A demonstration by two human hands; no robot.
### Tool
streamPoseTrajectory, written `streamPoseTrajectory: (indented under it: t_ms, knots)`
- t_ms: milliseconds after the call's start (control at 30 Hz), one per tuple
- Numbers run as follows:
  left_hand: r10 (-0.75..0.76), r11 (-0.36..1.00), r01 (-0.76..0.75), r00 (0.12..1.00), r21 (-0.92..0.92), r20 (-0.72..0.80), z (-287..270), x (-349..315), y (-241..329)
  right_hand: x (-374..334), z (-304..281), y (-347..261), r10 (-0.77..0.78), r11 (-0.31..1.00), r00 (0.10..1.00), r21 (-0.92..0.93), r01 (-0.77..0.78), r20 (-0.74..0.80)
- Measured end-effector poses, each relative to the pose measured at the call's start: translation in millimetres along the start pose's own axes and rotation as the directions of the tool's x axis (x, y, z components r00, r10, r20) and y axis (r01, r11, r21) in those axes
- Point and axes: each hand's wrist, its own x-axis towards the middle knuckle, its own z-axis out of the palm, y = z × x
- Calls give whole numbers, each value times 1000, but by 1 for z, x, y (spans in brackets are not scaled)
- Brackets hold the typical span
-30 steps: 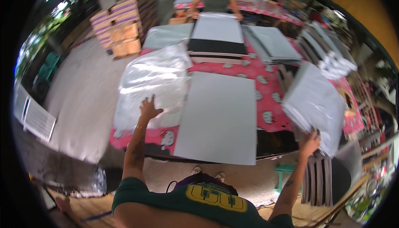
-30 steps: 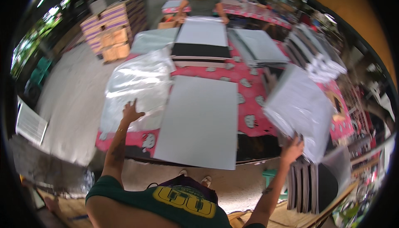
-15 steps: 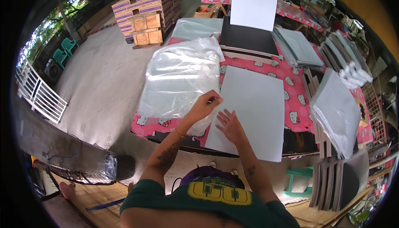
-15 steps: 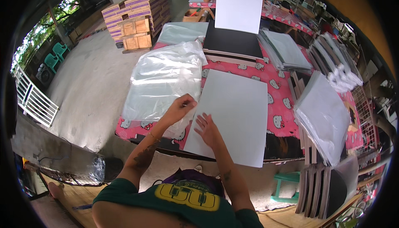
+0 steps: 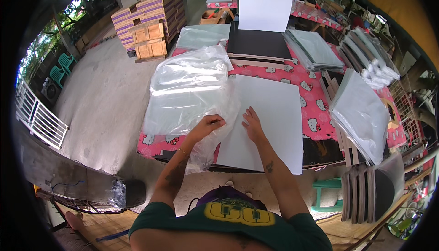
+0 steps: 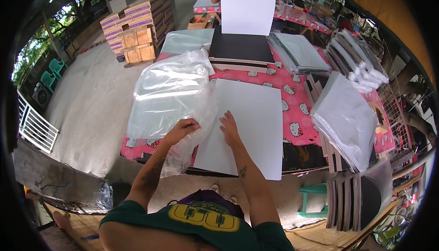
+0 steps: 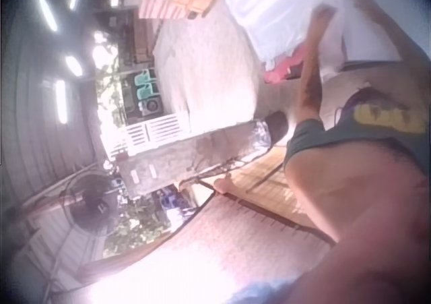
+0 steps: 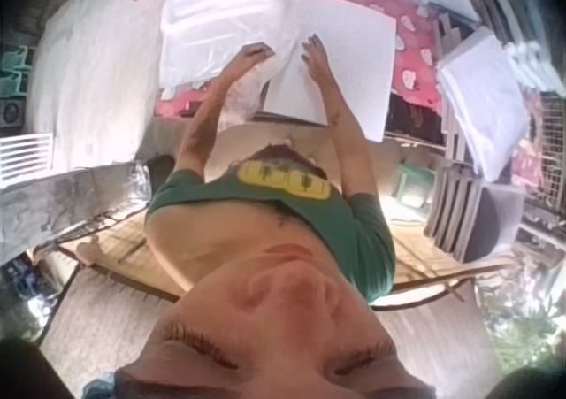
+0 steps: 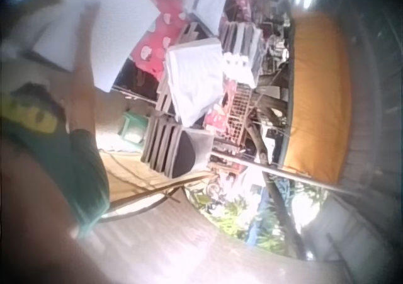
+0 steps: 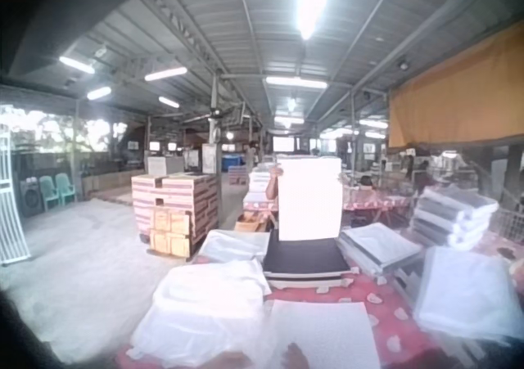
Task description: The person places black sheets and white boards into individual plastic sleeves by hand. They pick up a plastic bag, slide the item inside, and stack the packaged items on a pile.
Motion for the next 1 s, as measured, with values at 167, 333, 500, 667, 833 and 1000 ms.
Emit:
streamPoseTrajectory:
  t_ms: [167, 333, 500, 667, 833, 1000]
  knots:
    - [17, 999, -11, 982, 35, -188, -49, -25, -34, 17, 43, -26, 35, 979, 955, -204, 28, 296]
    - [186, 927, -52, 924, 373, -335, -73, -12, -36, 52, 8, -75, -134, 878, 967, -426, 217, 216]
    - [42, 986, 59, 821, 157, -570, -30, 49, -13, -7, 24, -69, -31, 910, 974, 409, -64, 223]
    - [-54, 997, 80, 832, 23, -552, -2, 111, -11, -15, -20, -36, -107, 959, 959, 281, 30, 262]
    - [-202, 978, 185, 721, -97, -663, -3, 114, -24, -60, -26, -27, 123, 773, 948, 628, 93, -292]
    - [568, 807, -203, 525, 554, -634, 61, 93, 0, -96, -14, 21, 25, 892, 950, 423, -162, 311]
